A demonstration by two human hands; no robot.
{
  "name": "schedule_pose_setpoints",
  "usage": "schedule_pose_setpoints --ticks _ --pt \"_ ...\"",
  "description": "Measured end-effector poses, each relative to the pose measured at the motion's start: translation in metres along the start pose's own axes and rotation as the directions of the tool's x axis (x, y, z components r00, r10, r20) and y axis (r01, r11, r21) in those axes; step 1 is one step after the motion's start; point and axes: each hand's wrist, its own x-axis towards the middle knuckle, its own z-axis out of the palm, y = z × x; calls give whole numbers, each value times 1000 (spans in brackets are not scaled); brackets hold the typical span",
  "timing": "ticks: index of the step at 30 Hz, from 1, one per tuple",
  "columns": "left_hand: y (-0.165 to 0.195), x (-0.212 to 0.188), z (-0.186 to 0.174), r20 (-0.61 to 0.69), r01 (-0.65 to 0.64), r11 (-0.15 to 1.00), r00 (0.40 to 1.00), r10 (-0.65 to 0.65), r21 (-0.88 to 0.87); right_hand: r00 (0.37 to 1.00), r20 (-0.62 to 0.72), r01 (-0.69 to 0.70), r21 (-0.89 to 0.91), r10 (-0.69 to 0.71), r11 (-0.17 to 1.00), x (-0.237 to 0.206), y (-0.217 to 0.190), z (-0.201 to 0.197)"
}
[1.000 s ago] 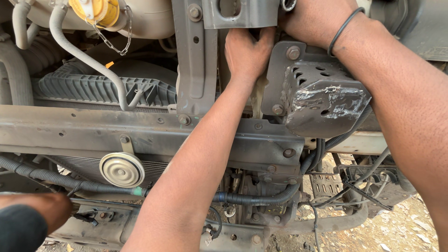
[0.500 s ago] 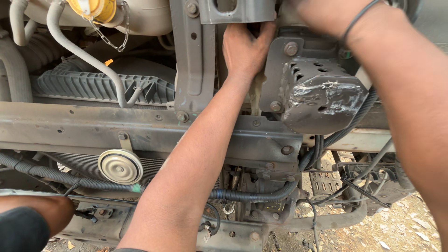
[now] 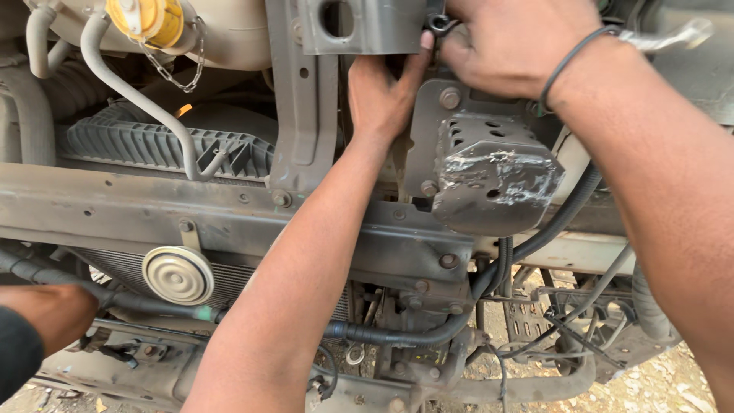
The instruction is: The person selects a wrench from a bucket of tools and uses it to tighten a bolt on a vehicle engine component. The person holds the component steady with one hand while turning the wrench with the other.
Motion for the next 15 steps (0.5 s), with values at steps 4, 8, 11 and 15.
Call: schedule_pose_setpoints --ticks 4,8,11,15 --pt "0 1 -3 31 -3 1000 1000 3 -18 998 -62 9 95 -3 995 6 -2 1" --pt "0 1 -2 15 6 1000 1000 -6 26 997 -50 73 199 -65 977 15 13 24" --pt "2 -1 2 -33 29 998 999 -27 56 987 -62 154 120 -148 981 19 42 64" --pt "4 -4 4 -4 48 998 999 -48 34 877 457 -426 590 152 686 26 86 107"
